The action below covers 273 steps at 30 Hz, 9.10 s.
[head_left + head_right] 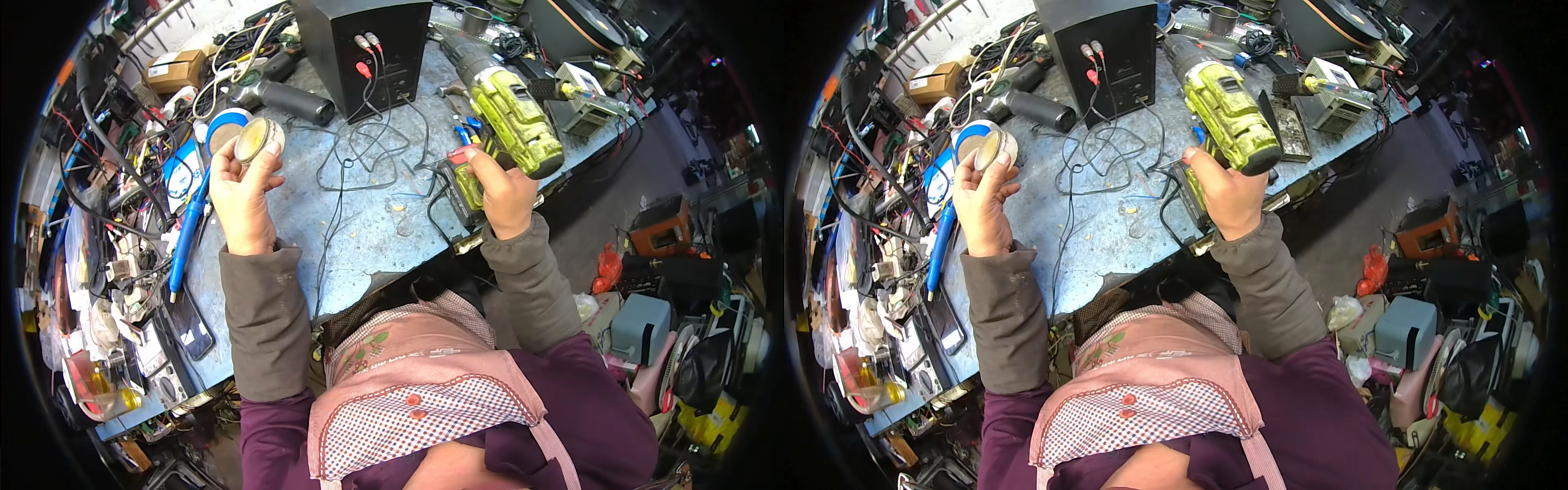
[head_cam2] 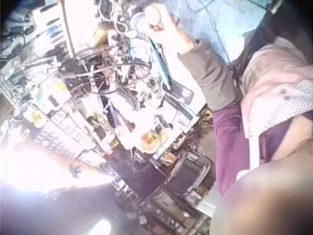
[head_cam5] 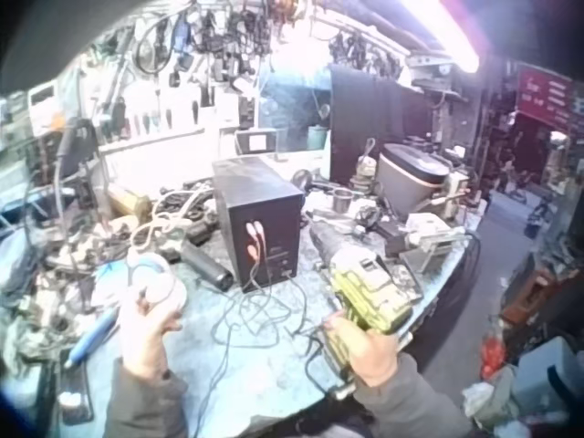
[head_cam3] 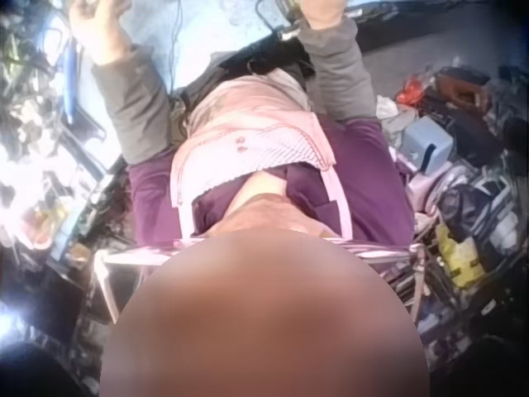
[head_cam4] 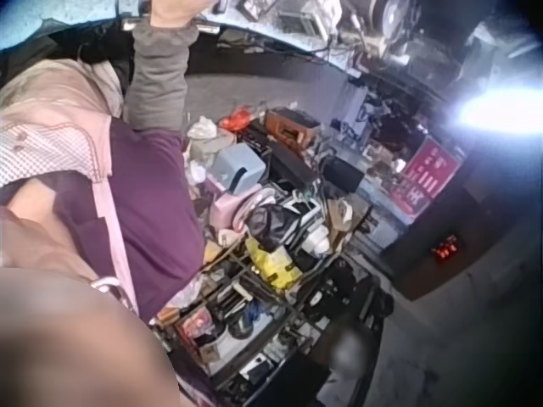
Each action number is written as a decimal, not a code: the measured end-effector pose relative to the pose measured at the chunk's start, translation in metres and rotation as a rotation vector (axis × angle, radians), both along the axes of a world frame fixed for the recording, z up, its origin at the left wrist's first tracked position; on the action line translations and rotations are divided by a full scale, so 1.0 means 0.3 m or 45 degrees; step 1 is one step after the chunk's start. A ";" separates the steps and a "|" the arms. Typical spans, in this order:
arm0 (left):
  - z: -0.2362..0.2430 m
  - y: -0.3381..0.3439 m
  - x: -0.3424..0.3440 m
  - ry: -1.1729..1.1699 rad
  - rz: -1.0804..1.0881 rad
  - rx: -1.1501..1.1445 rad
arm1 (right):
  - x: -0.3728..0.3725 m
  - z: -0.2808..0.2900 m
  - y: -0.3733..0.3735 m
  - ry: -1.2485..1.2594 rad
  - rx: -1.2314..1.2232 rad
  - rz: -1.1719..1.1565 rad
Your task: The person connects audio cables to a black electronic device, then uses a cordless drill to drive screws into the device's casing. They handle a plastic container of small parts and various tools on a cluttered workbench.
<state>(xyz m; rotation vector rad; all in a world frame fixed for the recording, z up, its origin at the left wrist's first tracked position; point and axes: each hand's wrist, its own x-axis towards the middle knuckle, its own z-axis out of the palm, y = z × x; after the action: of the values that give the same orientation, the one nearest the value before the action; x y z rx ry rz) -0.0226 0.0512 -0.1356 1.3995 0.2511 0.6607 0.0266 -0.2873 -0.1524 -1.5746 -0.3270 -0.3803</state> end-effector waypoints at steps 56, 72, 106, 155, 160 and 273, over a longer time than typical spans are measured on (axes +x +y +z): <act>-0.065 -0.444 -0.450 0.450 -1.359 0.370 | -0.455 -0.024 -0.166 -0.255 -0.450 0.778; -0.105 -0.383 -0.459 0.532 -1.762 0.071 | -0.410 0.082 -0.033 -0.871 -0.853 1.072; -0.077 -0.327 -0.639 0.614 -0.756 0.545 | -0.421 -0.058 0.209 -0.710 -0.731 0.855; 0.154 0.298 -0.051 0.027 0.523 0.148 | -0.295 -0.118 0.336 -0.352 -0.660 0.338; 0.076 0.015 0.010 0.301 0.417 0.730 | -0.289 -0.117 0.341 -0.417 -0.650 0.338; 0.601 0.309 0.591 0.205 -0.617 1.365 | -0.076 0.178 0.704 -1.152 0.494 0.455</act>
<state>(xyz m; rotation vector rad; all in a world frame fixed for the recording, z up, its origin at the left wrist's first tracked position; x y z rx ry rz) 0.1546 0.1439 0.0448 2.4308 -0.3840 0.2469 0.0037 -0.0761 -0.0991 -0.8600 -1.1367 -0.8087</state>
